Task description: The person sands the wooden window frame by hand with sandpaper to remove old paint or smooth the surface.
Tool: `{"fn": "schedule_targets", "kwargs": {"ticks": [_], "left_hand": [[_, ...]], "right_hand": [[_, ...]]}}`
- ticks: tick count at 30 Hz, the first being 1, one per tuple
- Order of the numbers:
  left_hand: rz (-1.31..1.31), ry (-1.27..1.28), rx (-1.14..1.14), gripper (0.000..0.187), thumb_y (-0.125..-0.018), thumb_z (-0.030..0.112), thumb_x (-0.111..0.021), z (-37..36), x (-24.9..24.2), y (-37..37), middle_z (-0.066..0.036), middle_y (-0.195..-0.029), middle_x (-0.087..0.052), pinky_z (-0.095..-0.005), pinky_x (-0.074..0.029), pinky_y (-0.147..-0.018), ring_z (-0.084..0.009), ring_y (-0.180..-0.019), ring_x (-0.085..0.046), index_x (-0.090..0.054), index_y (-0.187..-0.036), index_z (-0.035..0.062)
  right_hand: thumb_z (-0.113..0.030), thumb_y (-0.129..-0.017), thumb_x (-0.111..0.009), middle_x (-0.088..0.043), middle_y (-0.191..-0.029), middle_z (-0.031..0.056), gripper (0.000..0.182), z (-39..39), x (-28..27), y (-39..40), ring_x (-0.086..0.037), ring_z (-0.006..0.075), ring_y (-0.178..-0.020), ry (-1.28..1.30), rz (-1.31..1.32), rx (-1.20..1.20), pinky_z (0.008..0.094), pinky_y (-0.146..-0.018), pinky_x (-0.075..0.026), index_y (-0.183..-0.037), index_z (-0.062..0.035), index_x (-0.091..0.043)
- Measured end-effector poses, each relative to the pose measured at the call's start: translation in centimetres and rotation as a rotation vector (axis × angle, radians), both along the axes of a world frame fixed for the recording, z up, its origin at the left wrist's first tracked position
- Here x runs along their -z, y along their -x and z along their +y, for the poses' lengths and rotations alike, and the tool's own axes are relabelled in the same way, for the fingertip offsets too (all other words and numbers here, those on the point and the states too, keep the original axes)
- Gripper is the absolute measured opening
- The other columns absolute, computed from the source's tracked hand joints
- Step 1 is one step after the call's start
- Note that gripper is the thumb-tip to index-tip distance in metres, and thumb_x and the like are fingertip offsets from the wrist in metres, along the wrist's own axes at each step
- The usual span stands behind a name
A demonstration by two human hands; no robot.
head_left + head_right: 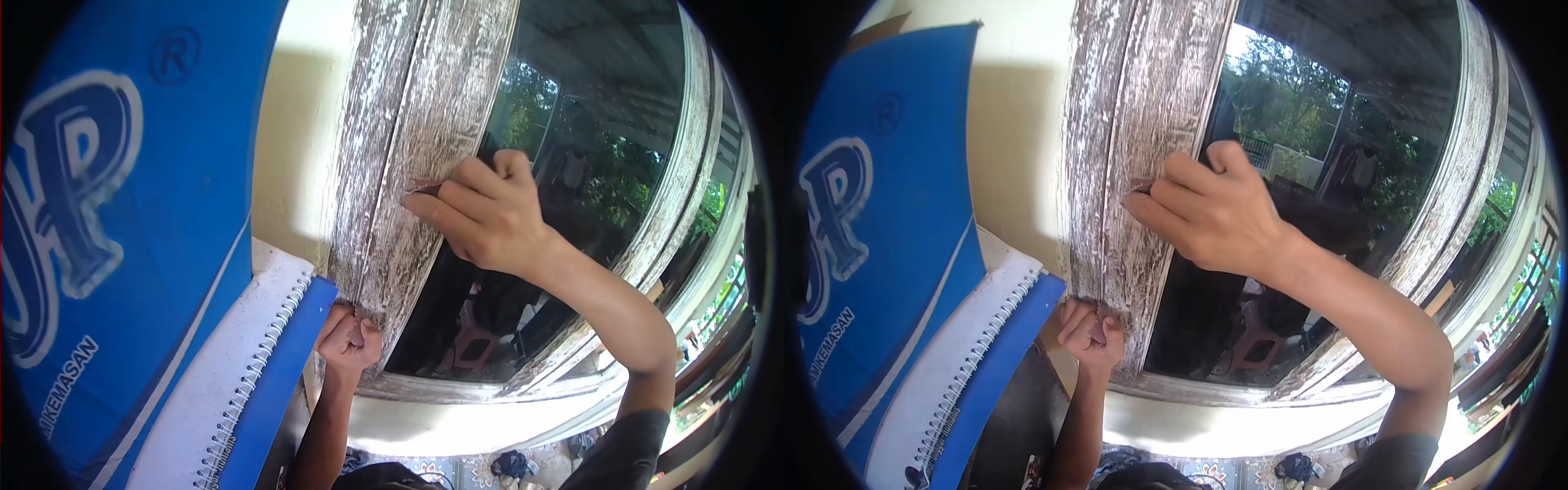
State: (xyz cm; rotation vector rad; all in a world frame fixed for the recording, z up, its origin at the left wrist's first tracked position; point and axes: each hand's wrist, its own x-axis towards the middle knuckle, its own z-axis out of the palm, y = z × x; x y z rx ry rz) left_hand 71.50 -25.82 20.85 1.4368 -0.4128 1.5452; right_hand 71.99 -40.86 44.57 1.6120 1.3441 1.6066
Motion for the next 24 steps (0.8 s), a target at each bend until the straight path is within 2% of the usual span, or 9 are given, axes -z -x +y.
{"fn": "schedule_targets", "kwargs": {"ticks": [7, 9, 10, 13, 16, 17, 19, 21, 24], "left_hand": [[-0.031, -0.039, -0.049, 0.02, -0.073, 0.016, -0.059, 0.0, 0.0, -0.2, -0.006, -0.058, -0.05, -0.0351, -0.033, -0.057, -0.0241, -0.056, -0.045, -0.054, -0.057, 0.0036], [-0.035, -0.04, -0.049, 0.02, -0.073, 0.015, -0.06, 0.1, 0.2, -0.3, -0.006, -0.058, -0.05, -0.035, -0.033, -0.057, -0.0238, -0.056, -0.045, -0.054, -0.057, 0.0034], [-0.028, -0.028, -0.026, 0.02, -0.073, 0.014, -0.059, 0.1, 0.2, -0.3, -0.006, -0.057, -0.05, -0.0349, -0.033, -0.057, -0.0237, -0.056, -0.045, -0.054, -0.057, 0.0034], [-0.013, -0.004, -0.011, 0.02, -0.073, 0.013, -0.059, 0.0, 0.1, 0.2, -0.005, -0.057, -0.05, -0.0347, -0.033, -0.057, -0.0232, -0.056, -0.045, -0.053, -0.057, 0.0035], [-0.016, -0.005, -0.01, 0.021, -0.072, 0.012, -0.059, -0.1, 0.2, 0.0, -0.005, -0.057, -0.05, -0.0345, -0.033, -0.057, -0.0225, -0.055, -0.045, -0.051, -0.055, 0.0039], [-0.017, -0.004, 0.003, 0.021, -0.072, 0.012, -0.059, -0.1, 0.3, -0.1, -0.005, -0.057, -0.05, -0.0345, -0.033, -0.057, -0.0221, -0.055, -0.044, -0.05, -0.054, 0.0044], [-0.035, -0.015, -0.02, 0.023, -0.072, 0.011, -0.059, -0.2, 0.2, -0.1, -0.004, -0.057, -0.051, -0.0344, -0.032, -0.057, -0.0216, -0.055, -0.044, -0.048, -0.053, 0.0051], [-0.052, -0.017, -0.042, 0.024, -0.072, 0.011, -0.059, 0.1, 0.1, -0.2, -0.004, -0.057, -0.051, -0.0344, -0.032, -0.057, -0.0211, -0.055, -0.043, -0.046, -0.052, 0.0059], [-0.033, 0.016, 0.012, 0.025, -0.073, 0.011, -0.059, -0.2, 0.2, -0.1, -0.004, -0.057, -0.051, -0.0347, -0.032, -0.057, -0.0214, -0.055, -0.043, -0.046, -0.052, 0.0061]], "right_hand": [[-0.02, -0.087, -0.061, -0.065, -0.073, 0.0074, 0.015, 1.8, -17.0, 0.1, -0.055, 0.0253, -0.074, -0.502, -0.278, -0.084, 0.0381, -0.071, -0.034, -0.086, -0.0127, -0.074], [-0.016, -0.081, -0.065, -0.062, -0.073, 0.008, 0.014, 2.0, -14.6, -1.7, -0.057, 0.0271, -0.064, -0.524, -0.086, 0.012, 0.0402, -0.064, -0.04, -0.093, -0.0155, -0.073], [-0.013, -0.08, -0.065, -0.061, -0.071, 0.0039, 0.015, 2.7, -11.7, -1.0, -0.056, 0.0233, -0.063, -0.256, -0.16, -0.125, 0.0386, -0.063, -0.039, -0.092, -0.0191, -0.073], [-0.013, -0.079, -0.062, -0.061, -0.073, -0.0008, 0.022, 3.2, -6.9, -1.3, -0.056, 0.0213, -0.077, 0.003, -0.047, 0.02, 0.0404, -0.072, -0.047, -0.097, -0.0214, -0.072], [-0.015, -0.081, -0.065, -0.069, -0.081, -0.0003, 0.016, 3.0, -15.6, -2.2, -0.06, 0.0173, -0.076, -0.262, -0.256, -0.082, 0.0362, -0.068, -0.042, -0.093, -0.0191, -0.073], [-0.015, -0.081, -0.065, -0.071, -0.084, 0.0035, 0.016, 3.8, -18.2, -1.0, -0.063, 0.0198, -0.079, -0.59, -0.068, 0.231, 0.0364, -0.07, -0.045, -0.094, -0.0156, -0.074], [-0.022, -0.088, -0.06, -0.068, -0.074, 0.0088, 0.017, 3.8, -20.3, -0.1, -0.057, 0.0264, -0.076, -0.528, -0.255, -0.05, 0.0399, -0.072, -0.035, -0.086, -0.0135, -0.075], [-0.016, -0.082, -0.066, -0.069, -0.081, 0.0051, 0.014, 4.1, -17.5, -1.7, -0.061, 0.0213, -0.075, -0.378, -0.05, -0.03, 0.0365, -0.069, -0.046, -0.094, -0.0157, -0.074], [-0.013, -0.082, -0.066, -0.067, -0.079, 0.0057, 0.015, 4.4, -14.6, -2.2, -0.06, 0.0237, -0.074, -0.128, -0.135, -0.153, 0.0382, -0.067, -0.045, -0.094, -0.0168, -0.074]]}}
